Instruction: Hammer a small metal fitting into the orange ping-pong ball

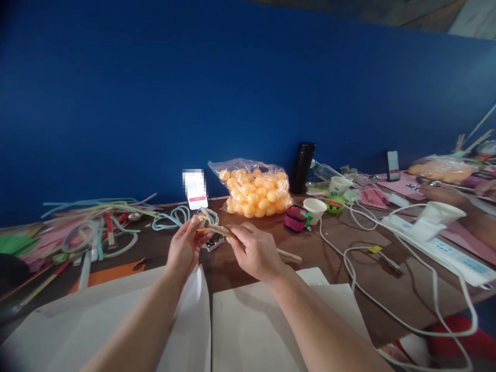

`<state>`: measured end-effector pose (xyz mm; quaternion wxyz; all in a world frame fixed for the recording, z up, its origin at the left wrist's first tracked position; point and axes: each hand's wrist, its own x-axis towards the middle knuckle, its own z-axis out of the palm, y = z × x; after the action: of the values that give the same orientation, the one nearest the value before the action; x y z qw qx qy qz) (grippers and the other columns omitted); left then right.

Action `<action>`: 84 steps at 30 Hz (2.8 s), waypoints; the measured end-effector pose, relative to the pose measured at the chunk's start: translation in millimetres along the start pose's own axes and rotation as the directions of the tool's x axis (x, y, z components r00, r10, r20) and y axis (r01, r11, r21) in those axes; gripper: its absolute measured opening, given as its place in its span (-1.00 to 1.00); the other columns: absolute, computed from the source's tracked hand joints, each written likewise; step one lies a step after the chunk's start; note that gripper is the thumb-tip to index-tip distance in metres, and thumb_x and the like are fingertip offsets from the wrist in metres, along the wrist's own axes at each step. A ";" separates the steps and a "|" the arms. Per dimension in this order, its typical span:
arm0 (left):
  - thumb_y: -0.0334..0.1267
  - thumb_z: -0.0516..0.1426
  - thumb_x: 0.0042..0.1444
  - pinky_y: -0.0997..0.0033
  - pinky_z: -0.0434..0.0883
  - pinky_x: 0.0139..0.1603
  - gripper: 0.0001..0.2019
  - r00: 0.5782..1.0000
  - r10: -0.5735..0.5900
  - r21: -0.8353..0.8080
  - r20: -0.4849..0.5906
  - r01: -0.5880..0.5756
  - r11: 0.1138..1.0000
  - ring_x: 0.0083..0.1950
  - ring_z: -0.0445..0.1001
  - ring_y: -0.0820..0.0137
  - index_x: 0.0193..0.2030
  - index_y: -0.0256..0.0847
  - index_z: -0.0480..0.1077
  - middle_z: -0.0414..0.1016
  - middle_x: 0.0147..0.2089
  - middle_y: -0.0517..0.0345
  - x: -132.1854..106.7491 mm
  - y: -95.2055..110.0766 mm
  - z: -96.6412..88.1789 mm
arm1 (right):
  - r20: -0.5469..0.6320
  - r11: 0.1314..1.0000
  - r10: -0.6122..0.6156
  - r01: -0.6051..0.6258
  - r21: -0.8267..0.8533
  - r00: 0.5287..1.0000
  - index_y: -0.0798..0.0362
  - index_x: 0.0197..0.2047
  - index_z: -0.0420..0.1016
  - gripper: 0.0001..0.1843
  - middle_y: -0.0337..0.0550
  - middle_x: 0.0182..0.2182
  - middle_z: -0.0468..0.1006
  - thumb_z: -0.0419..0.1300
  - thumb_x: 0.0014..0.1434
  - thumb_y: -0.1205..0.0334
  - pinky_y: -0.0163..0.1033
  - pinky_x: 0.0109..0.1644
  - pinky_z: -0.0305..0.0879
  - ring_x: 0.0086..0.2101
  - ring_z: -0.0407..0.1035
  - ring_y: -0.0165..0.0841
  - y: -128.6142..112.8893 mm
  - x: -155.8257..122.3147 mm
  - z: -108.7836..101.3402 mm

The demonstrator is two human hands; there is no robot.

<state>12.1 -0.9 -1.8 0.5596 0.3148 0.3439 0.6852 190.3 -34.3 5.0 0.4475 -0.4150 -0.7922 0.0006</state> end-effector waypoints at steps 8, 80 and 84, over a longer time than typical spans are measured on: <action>-0.03 0.32 -0.11 0.47 0.49 -0.34 -0.60 1.000 -0.001 0.024 -0.009 0.002 1.000 -0.47 0.45 0.53 -0.24 -0.32 0.49 0.48 -0.41 0.16 0.2 -0.2 -0.4 | -0.004 1.000 0.017 -0.017 -0.012 1.000 0.01 0.04 0.44 -0.72 -0.08 -0.18 0.57 0.10 0.27 0.27 -0.21 -0.06 0.43 -0.19 0.47 -0.29 0.7 0.0 0.2; 0.02 0.31 -0.13 0.45 0.49 -0.35 -0.54 0.995 0.046 0.161 -0.085 -0.032 0.986 -0.46 0.42 0.52 -0.19 -0.33 0.50 0.50 -0.35 0.11 5.6 -7.2 -4.7 | 0.007 0.998 0.030 -0.029 -0.049 1.000 0.01 0.03 0.44 -0.73 -0.09 -0.17 0.56 0.08 0.27 0.28 -0.26 -0.06 0.39 -0.18 0.47 -0.31 -0.1 -0.3 5.4; 0.02 0.31 -0.14 0.45 0.49 -0.33 -0.54 0.995 0.048 0.162 -0.082 -0.034 0.986 -0.44 0.44 0.52 -0.19 -0.31 0.50 0.50 -0.32 0.11 5.1 -6.7 -4.1 | 0.001 0.999 0.013 -0.013 -0.040 1.000 0.01 0.04 0.43 -0.72 -0.10 -0.16 0.56 0.08 0.27 0.29 -0.26 -0.04 0.38 -0.18 0.47 -0.33 -0.8 -0.2 5.6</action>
<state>11.5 4.6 -9.5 0.5031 0.3362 0.4151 0.6794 185.9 -32.9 1.7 0.4386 -0.4288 -0.7897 -0.0119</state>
